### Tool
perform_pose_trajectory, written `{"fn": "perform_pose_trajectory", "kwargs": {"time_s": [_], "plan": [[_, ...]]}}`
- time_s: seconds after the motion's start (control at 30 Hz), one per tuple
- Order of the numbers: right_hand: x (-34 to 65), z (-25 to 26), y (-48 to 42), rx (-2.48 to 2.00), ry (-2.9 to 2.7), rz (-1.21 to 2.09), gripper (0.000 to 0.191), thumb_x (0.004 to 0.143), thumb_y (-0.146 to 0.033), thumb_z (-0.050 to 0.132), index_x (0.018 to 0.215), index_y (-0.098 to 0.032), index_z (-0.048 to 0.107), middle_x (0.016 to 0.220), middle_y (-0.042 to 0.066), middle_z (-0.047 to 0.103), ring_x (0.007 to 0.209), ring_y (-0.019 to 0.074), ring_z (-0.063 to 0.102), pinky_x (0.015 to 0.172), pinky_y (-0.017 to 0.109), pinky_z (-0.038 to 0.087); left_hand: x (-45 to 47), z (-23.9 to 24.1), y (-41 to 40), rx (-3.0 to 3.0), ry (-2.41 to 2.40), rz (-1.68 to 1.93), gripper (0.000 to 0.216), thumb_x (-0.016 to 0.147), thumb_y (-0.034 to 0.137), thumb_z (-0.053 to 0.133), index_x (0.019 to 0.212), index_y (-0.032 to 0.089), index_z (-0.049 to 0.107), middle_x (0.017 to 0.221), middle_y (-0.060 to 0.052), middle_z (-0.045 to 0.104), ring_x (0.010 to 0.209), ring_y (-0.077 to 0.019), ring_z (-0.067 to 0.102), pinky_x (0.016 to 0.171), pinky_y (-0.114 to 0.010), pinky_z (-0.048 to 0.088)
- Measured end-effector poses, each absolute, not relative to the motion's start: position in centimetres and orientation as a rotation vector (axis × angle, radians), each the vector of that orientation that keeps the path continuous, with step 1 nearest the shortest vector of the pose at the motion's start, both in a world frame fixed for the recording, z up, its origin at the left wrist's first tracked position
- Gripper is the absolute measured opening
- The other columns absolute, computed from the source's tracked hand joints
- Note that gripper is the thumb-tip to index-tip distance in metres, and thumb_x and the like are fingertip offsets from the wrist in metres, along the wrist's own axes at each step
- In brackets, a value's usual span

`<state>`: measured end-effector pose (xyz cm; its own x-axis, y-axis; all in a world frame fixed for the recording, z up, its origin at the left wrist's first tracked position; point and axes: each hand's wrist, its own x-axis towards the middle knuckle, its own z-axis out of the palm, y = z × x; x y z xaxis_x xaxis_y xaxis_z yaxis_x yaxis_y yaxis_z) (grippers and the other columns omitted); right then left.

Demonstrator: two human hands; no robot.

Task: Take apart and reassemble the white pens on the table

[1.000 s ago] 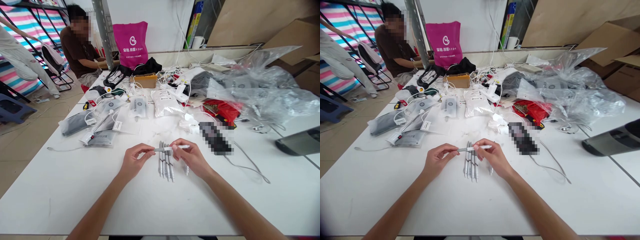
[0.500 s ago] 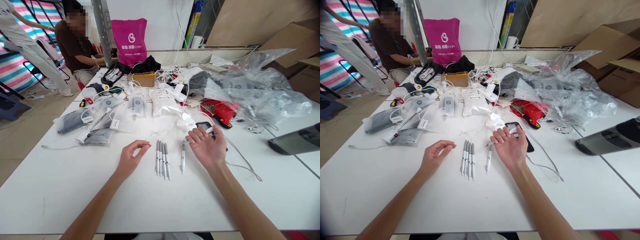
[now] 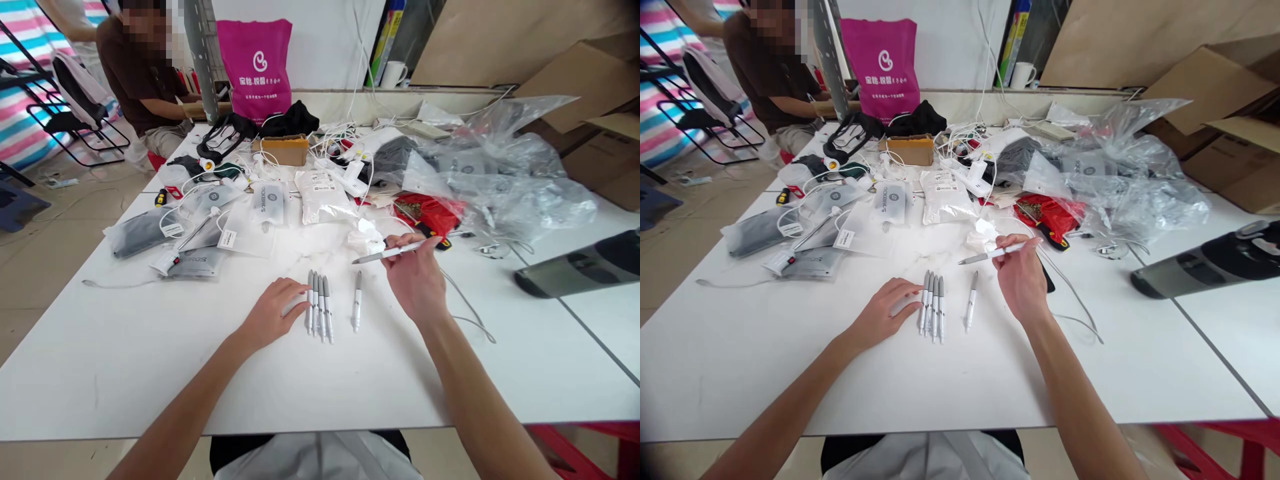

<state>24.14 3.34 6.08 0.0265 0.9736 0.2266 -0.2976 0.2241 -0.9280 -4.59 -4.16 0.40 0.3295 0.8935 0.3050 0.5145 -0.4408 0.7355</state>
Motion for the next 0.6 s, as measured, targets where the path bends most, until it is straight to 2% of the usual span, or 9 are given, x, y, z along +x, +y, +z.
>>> {"fn": "perform_pose_trajectory", "kwargs": {"time_s": [0.1,0.17,0.23,0.3,0.4,0.6], "plan": [[24.9,5.5,1.3,-0.929,-1.356,0.941,0.031,0.103,-0.057,0.061,0.101,-0.028,0.071,0.107,0.005,0.066,0.076,0.0169,0.062,0.072,0.039,0.056,-4.4,-0.1,-4.1,2.251,1.23,0.837,0.03,0.107,0.034,0.058,0.134,0.027,0.069,0.115,-0.01,0.069,0.102,-0.0243,0.064,0.098,-0.044,0.05],[25.5,4.6,-0.8,-1.086,-1.54,0.722,0.023,0.102,-0.047,0.065,0.108,-0.027,0.076,0.118,0.009,0.07,0.093,0.0237,0.07,0.081,0.045,0.06,-4.4,-0.2,-4.1,2.305,1.246,0.791,0.028,0.107,0.034,0.057,0.13,0.026,0.071,0.115,-0.011,0.068,0.1,-0.0243,0.063,0.096,-0.044,0.05],[26.0,3.3,-2.9,-1.251,-1.719,0.481,0.02,0.102,-0.039,0.066,0.116,-0.029,0.077,0.125,0.011,0.071,0.115,0.0305,0.07,0.091,0.049,0.061,-4.4,-0.3,-4.0,2.328,1.251,0.779,0.025,0.107,0.035,0.056,0.125,0.025,0.072,0.115,-0.01,0.067,0.099,-0.0239,0.063,0.096,-0.044,0.049],[26.2,1.8,-4.8,-1.291,-1.821,0.348,0.023,0.103,-0.033,0.065,0.122,-0.029,0.075,0.129,0.013,0.071,0.115,0.0308,0.071,0.094,0.049,0.062,-4.4,-0.3,-4.0,2.337,1.256,0.78,0.024,0.108,0.035,0.055,0.121,0.025,0.072,0.113,-0.009,0.066,0.097,-0.023,0.062,0.095,-0.043,0.049],[25.9,-0.1,-6.6,-1.334,-1.889,0.295,0.03,0.105,-0.029,0.061,0.134,-0.028,0.071,0.134,0.014,0.067,0.11,0.0276,0.074,0.091,0.044,0.064,-4.2,-0.3,-4.0,2.331,1.292,0.79,0.022,0.108,0.036,0.054,0.112,0.024,0.071,0.108,-0.008,0.065,0.093,-0.0218,0.062,0.092,-0.041,0.048],[25.2,-1.2,-7.6,-1.351,-2.025,0.344,0.046,0.106,-0.029,0.06,0.152,-0.032,0.056,0.147,0.015,0.057,0.12,0.0279,0.07,0.095,0.043,0.066,-4.1,-0.5,-4.0,2.269,1.436,0.834,0.023,0.102,0.044,0.065,0.099,0.022,0.064,0.1,-0.005,0.064,0.085,-0.0204,0.06,0.085,-0.038,0.047]]}}
